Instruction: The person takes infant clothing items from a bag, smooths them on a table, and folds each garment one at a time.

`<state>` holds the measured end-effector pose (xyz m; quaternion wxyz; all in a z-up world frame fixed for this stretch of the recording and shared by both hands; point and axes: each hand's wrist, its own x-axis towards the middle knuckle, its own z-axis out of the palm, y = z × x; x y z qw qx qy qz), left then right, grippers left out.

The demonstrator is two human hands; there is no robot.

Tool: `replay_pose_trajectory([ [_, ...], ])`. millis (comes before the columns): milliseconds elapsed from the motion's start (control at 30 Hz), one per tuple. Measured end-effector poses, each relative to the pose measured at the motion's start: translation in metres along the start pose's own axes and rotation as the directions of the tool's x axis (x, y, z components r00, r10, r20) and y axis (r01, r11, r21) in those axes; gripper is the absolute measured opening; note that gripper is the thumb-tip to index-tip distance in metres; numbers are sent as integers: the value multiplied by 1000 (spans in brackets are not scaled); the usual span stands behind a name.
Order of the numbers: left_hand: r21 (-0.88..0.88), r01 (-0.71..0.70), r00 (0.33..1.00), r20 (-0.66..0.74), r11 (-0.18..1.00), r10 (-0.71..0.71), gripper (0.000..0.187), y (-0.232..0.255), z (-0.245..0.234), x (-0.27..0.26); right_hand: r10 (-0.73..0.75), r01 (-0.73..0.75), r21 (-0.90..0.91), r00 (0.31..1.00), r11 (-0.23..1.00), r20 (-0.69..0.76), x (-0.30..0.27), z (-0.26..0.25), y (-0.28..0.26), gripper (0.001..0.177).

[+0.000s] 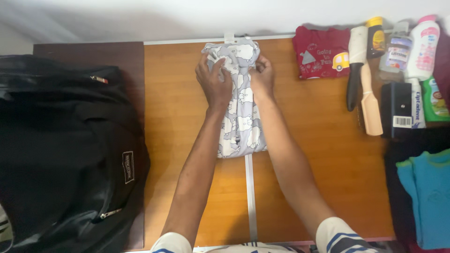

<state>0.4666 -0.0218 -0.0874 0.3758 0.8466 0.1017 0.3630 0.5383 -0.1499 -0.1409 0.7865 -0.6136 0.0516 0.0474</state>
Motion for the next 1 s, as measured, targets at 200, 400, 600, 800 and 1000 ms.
replay_pose_trajectory([
  [200, 74, -163, 976, 160, 984, 150, 35, -3, 7, -2, -161, 140, -229, 984, 963, -76, 4, 5, 17, 55],
  [400, 134, -98, 945, 325, 986, 49, 37, -5, 7, 1, -364, 389, -654, 913, 649, 182, -9, 3, -6, 44],
  [600, -72, -72, 931, 352, 995, 93, 43, 0, -24, 7, -369, 364, -496, 925, 788, 93, -3, 10, -27, 50],
  [800, -122, -64, 838, 532, 990, 120, 54, 32, -92, -35, -172, 149, -461, 985, 875, -8, 12, 19, -38, 44],
  [1000, -31, -89, 715, 693, 996, 85, 64, 61, -161, -90, -141, 145, -227, 989, 963, 35, 11, 27, -51, 46],
])
